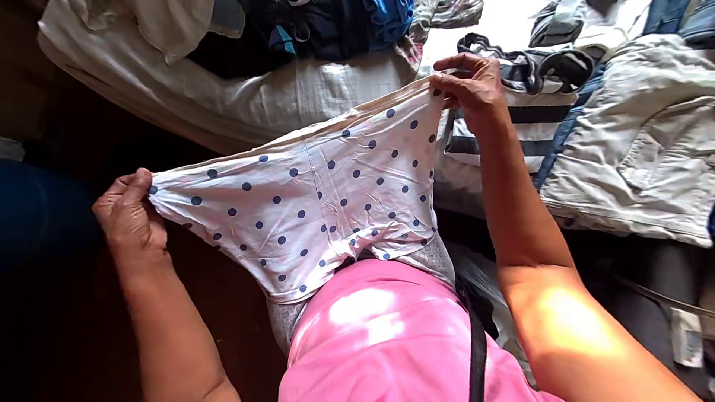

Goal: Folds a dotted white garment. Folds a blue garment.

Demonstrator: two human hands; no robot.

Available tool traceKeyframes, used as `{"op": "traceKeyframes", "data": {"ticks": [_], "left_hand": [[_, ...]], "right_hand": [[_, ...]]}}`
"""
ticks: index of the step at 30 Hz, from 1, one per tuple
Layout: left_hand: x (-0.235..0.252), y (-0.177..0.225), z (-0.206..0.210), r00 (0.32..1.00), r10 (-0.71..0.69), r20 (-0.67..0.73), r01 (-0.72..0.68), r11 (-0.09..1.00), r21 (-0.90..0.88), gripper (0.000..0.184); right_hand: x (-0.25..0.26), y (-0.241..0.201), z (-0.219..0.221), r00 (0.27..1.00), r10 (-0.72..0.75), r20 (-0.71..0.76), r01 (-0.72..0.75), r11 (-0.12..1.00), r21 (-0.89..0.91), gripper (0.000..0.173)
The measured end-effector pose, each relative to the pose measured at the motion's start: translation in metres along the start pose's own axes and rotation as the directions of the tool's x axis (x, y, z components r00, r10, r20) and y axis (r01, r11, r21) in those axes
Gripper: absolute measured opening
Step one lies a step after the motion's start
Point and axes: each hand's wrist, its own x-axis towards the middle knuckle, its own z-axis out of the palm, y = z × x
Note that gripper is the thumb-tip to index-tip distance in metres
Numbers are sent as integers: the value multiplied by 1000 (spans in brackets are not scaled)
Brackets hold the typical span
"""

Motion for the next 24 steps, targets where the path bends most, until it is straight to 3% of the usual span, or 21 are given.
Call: {"op": "traceKeyframes", "data": {"ticks": [2, 4, 8, 11, 13, 15, 17, 19, 21, 24], "left_hand": [[-21, 24, 23, 998, -62, 33, 64, 994, -91, 11], [-49, 53, 51, 990, -59, 130, 80, 983, -163, 17], [-98, 88, 108, 920, 79, 384, -3, 981, -196, 18], [-118, 103, 144, 872, 124, 474, 0, 967, -253, 17], [-119, 114, 146, 840, 105, 533, 45, 964, -261, 38], [-115, 124, 133, 783, 93, 614, 38, 980, -197, 48], [-112, 131, 121, 739, 212, 639, -164, 977, -135, 32], [-111, 135, 122, 690, 458, 560, -445, 879, -171, 18], [-108, 138, 127, 633, 631, 449, -629, 757, -176, 27], [-100, 141, 134, 521, 711, 472, -697, 674, -245, 54]], "right_hand": [[-5, -11, 12, 993, -116, 7, 116, 989, -86, 23], [-20, -32, 35, 963, -259, 69, 264, 963, -61, 20], [-72, -74, 110, 786, -561, 258, 531, 828, 180, 21], [-112, -94, 150, 710, -625, 325, 610, 776, 162, 22], [-123, -100, 152, 660, -657, 365, 700, 714, 18, 29], [-127, -104, 144, 621, -670, 407, 735, 678, -5, 41], [-131, -113, 134, 599, -663, 449, 705, 702, 96, 43], [-137, -128, 124, 584, -654, 481, 666, 725, 176, 41], [-141, -144, 115, 570, -678, 464, 683, 705, 192, 38], [-143, -159, 104, 535, -724, 435, 687, 673, 276, 37]]}}
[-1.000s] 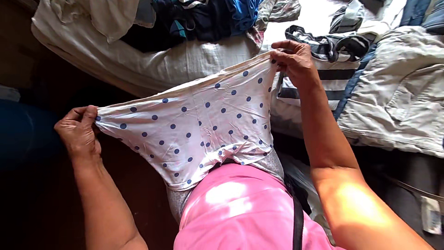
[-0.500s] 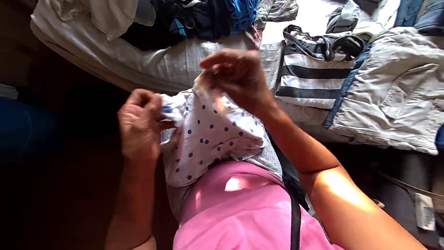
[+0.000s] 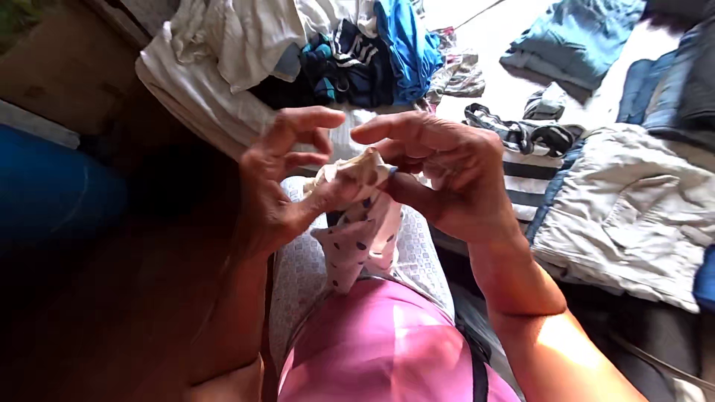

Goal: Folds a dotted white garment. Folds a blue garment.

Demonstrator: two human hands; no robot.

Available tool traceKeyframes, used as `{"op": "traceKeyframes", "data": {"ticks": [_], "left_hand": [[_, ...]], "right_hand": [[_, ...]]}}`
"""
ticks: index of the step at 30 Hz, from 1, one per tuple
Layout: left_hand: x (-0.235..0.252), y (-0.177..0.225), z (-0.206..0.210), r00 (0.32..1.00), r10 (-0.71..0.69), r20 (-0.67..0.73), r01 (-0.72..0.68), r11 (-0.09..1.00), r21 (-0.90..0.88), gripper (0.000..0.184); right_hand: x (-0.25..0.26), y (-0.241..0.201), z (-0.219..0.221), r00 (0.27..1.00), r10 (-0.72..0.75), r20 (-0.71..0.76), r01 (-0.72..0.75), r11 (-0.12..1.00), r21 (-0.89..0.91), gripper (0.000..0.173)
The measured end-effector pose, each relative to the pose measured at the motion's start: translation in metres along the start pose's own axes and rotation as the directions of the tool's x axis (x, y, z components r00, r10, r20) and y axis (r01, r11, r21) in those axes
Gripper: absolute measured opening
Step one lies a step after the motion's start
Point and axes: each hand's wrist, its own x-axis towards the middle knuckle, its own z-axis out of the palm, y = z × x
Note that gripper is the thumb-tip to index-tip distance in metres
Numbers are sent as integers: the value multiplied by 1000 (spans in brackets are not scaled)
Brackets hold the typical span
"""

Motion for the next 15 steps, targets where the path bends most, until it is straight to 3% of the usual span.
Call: {"op": "traceKeyframes", "data": {"ticks": [3, 6, 8, 10, 13, 15], "left_hand": [[5, -7, 6, 974, 58, 217, -37, 995, -98, 82], [-6, -6, 18, 950, -90, 299, 27, 978, 208, 81], [-14, -7, 29, 952, -125, 278, -6, 905, 425, 67], [-16, -6, 32, 960, -133, 245, -12, 858, 514, 48], [-4, 0, 8, 964, -127, 232, -2, 873, 488, 21], [7, 10, -17, 962, -143, 233, 24, 893, 449, 15]], "right_hand": [[1, -9, -9, 998, -50, -37, 53, 993, 106, 36], [-2, -18, -24, 989, -95, -117, 112, 982, 151, 35], [-7, -27, -34, 974, -119, -191, 149, 977, 155, 34], [-12, -34, -44, 956, -141, -257, 178, 976, 125, 35], [-18, -44, -61, 937, -160, -310, 178, 983, 33, 35], [-23, -52, -74, 923, -146, -356, 143, 989, -34, 35]]}}
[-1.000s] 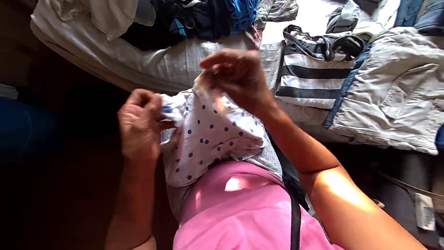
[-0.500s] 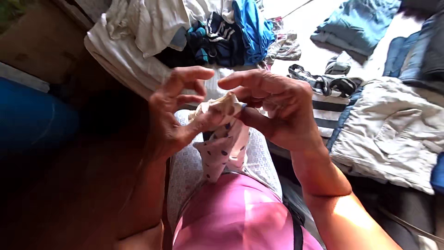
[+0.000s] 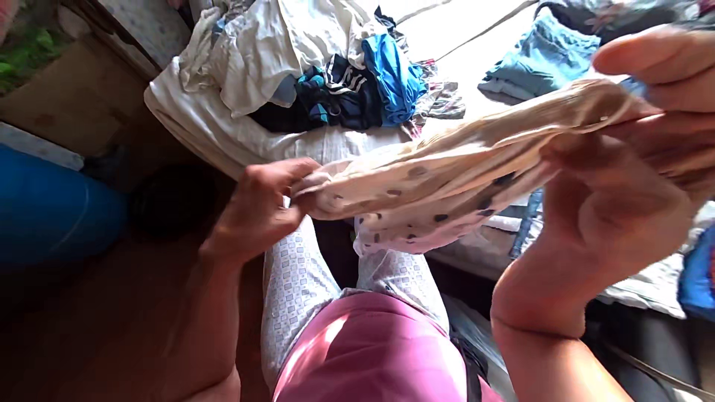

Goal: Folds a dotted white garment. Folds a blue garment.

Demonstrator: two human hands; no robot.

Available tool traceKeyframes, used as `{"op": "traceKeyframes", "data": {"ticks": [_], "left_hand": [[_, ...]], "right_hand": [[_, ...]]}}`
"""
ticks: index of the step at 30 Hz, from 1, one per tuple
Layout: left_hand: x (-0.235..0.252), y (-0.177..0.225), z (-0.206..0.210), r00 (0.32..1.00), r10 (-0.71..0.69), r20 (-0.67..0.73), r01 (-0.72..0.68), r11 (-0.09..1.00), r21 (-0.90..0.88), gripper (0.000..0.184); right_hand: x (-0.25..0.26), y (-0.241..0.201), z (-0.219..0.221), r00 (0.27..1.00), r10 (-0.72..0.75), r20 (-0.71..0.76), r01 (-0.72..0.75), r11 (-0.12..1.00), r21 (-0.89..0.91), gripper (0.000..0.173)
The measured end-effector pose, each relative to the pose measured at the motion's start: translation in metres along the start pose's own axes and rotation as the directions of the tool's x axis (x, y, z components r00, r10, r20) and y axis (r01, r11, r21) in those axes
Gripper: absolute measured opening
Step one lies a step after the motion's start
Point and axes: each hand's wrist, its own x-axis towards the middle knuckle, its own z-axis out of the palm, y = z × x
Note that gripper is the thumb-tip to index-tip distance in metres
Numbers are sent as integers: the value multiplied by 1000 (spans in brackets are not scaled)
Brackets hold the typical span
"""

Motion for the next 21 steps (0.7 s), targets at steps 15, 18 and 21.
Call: {"op": "traceKeyframes", "data": {"ticks": [15, 18, 21], "left_hand": [[82, 2, -60, 987, -93, -134, 22, 889, -458, 26], [39, 16, -45, 995, 52, -82, -72, 958, -276, 51], [-24, 34, -1, 998, 19, 67, -5, 981, -196, 34]], "right_hand": [[25, 9, -60, 958, 109, -267, -153, 977, -149, 28], [-12, -6, -88, 988, 148, -33, -151, 966, -208, 33], [-78, -9, -110, 929, 292, 228, -265, 954, -143, 27]]}}
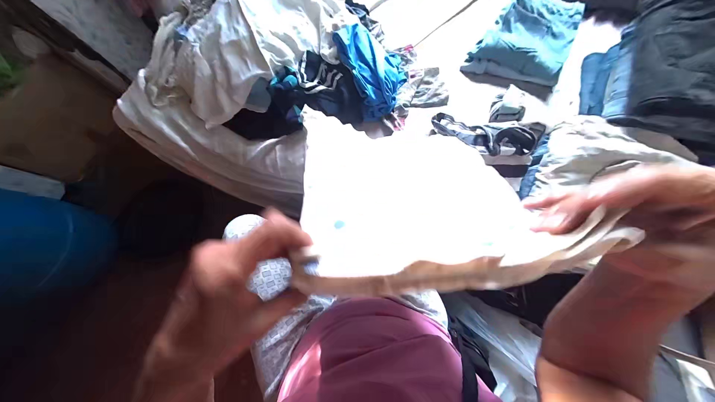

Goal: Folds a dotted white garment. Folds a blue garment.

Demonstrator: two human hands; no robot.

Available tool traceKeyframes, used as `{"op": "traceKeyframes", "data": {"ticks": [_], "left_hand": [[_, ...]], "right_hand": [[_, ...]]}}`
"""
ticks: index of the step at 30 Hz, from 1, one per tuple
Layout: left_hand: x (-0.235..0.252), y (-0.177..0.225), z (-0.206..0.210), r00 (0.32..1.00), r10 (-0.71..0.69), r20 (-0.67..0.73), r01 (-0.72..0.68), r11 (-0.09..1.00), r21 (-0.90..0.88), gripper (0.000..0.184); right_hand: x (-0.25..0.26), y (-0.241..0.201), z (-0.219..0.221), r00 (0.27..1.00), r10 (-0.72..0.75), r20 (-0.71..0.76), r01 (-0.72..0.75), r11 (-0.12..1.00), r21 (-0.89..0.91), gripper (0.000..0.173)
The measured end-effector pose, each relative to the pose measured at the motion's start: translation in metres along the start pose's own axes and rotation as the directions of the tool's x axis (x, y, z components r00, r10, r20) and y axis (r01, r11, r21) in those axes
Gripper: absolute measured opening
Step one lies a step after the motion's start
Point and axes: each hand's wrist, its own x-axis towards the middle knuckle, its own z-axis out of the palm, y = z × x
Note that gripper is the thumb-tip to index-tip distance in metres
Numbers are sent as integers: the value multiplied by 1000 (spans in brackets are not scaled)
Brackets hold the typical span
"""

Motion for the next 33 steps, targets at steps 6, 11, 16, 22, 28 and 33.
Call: {"op": "traceKeyframes", "data": {"ticks": [6, 11, 16, 22, 28, 33], "left_hand": [[-91, -34, 98, 936, -181, 302, 165, 983, 78, 15], [-84, -61, 100, 918, -174, 357, 224, 969, -105, 24], [-14, -100, 108, 929, -350, 119, 349, 723, -596, 34], [0, -151, 186, 694, -702, 161, 626, 478, -616, 34], [0, -156, 186, 540, -838, 75, 696, 394, -600, 24], [2, -151, 189, 435, -863, 257, 796, 236, -558, 61]], "right_hand": [[-123, 76, 41, 822, 386, 419, -503, 836, 217, 19], [-130, 96, 48, 780, 420, 464, -577, 770, 273, 24], [-83, 135, 56, 857, 505, -107, -395, 776, 492, 34], [-85, 193, 98, 402, 900, -167, -783, 432, 447, 60], [-118, 216, 119, 255, 941, -224, -802, 335, 495, 39], [-83, 217, 124, 233, 972, 22, -820, 184, 542, 59]]}}
